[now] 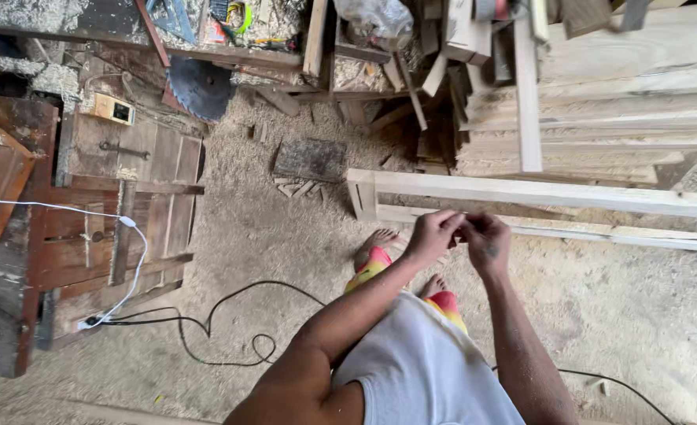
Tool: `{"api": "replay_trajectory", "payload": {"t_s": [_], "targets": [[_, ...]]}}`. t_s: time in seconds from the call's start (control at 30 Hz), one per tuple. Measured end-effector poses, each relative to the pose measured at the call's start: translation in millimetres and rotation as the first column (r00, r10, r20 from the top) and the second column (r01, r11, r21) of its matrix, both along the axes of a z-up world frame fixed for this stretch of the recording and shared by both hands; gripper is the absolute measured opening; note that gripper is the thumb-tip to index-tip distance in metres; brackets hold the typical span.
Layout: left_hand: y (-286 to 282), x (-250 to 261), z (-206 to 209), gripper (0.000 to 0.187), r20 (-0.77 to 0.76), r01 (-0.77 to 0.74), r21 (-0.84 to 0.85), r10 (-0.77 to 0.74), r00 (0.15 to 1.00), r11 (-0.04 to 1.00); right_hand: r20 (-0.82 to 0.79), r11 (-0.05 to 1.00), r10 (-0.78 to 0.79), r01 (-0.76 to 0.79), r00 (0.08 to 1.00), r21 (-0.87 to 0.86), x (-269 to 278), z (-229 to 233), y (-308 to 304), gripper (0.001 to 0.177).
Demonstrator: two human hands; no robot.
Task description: The person measures and marks a wooden board using a ruler and pen, then uses a hammer to nail a smaller piece of wood onto it, and finally uses a wood router to carve grooves into the board.
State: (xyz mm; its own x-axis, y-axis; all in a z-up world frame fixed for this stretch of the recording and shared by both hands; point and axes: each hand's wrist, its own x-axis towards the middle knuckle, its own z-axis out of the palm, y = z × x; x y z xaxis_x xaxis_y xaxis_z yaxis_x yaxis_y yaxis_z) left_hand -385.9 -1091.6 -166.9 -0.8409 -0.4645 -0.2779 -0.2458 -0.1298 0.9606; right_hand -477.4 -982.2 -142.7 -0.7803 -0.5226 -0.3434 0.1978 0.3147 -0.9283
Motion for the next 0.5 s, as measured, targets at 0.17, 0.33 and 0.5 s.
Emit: {"api": "replay_trajectory", "payload": {"t_s": [0.17,0.33,0.5], "targets": [[-83.3,44.4,-33.3,0.025,0.079,-0.145,0.249,0.129,0.988,0.958,0.152,0.994,0.077,-0.087,0.985,0.063,36.0,-70.7,-75.4,0.023],[-208.2,17.3,-86.8,0.031,0.565,-0.441,0.033,0.347,0.748,0.897,-0.047,0.93,0.289,-0.269,0.956,0.248,48.6,-102.8,-81.2,0.06],[-422.0,-44.3,-65.6,0.032,0.162,-0.584,0.395,0.572,0.804,0.709,0.206,0.902,0.024,-0.11,0.978,0.417,66.6,-72.7,39.1,0.049]]}}
